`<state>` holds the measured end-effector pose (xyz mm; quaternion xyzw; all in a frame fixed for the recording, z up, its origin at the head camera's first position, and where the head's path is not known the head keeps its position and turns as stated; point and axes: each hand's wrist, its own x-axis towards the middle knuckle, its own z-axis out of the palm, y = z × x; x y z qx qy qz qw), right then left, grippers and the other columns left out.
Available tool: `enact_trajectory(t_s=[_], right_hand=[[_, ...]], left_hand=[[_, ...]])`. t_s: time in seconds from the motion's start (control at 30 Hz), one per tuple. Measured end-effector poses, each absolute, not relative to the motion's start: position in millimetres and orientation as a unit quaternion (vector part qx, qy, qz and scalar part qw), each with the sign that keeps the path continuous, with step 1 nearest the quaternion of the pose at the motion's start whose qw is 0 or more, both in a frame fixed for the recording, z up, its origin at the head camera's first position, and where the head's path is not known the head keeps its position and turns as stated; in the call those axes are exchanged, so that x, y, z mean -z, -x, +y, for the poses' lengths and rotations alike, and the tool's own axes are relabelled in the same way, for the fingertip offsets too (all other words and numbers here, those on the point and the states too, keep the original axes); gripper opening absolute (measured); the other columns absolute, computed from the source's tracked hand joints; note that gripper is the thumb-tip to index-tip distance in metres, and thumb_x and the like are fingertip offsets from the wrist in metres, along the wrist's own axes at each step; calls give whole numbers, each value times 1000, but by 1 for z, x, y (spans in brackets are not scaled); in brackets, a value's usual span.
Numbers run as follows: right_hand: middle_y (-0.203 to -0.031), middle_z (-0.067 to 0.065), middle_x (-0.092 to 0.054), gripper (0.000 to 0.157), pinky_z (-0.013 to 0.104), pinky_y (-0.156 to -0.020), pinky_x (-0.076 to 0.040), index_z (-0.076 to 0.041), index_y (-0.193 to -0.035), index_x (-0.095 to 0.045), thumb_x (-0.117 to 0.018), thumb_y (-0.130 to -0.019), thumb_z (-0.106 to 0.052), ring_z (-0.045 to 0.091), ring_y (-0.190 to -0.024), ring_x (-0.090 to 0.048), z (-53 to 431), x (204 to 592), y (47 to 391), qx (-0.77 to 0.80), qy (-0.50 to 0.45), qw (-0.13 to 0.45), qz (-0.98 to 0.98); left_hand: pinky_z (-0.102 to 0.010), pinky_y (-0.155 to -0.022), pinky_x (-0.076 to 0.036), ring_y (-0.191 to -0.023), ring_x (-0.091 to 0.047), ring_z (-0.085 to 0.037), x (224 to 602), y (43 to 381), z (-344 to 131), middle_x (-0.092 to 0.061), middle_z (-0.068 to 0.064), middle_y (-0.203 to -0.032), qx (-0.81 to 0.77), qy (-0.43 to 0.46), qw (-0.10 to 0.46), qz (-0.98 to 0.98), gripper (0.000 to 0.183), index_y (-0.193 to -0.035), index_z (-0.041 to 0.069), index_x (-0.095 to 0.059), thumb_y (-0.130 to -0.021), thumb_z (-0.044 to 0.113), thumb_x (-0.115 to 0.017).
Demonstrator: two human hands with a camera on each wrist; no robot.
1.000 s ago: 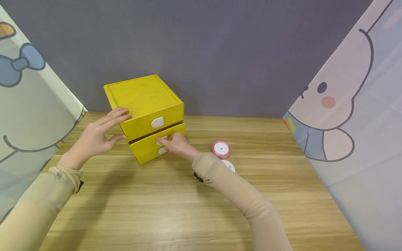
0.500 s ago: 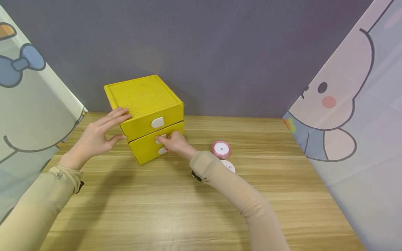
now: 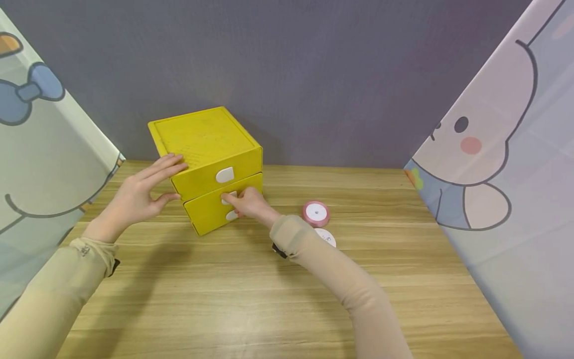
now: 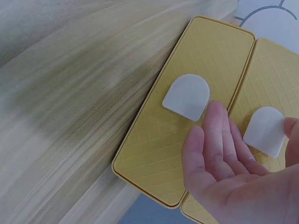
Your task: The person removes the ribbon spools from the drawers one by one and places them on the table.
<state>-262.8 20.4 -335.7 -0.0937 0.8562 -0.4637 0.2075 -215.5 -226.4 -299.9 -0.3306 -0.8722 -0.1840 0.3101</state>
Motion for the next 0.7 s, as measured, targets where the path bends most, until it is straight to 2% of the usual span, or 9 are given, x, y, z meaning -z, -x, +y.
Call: enact_trajectory(t_s=[0.3,0.7], right_hand=[[-103,23,-70,56,47,-97,-53,6,-101,-70,-57,-92,-48,37,-94,-67,19,334,264,465,94,211,855],[-95,23,-70,50,47,-93,-56,5,-99,-70,-59,-93,-43,42,-97,-66,18,337,269,480,95,208,847]], left_hand=[[-49,-105,-45,-138,-43,-28,299,215,-226,-51,-13,-144,184,329,308,-873,73,-135,8,-55,-67,-5,-81],[-51,-104,-45,-139,-42,-27,298,215,-225,-50,-13,-144,186,326,302,-876,71,-135,8,-55,-69,-5,-79]])
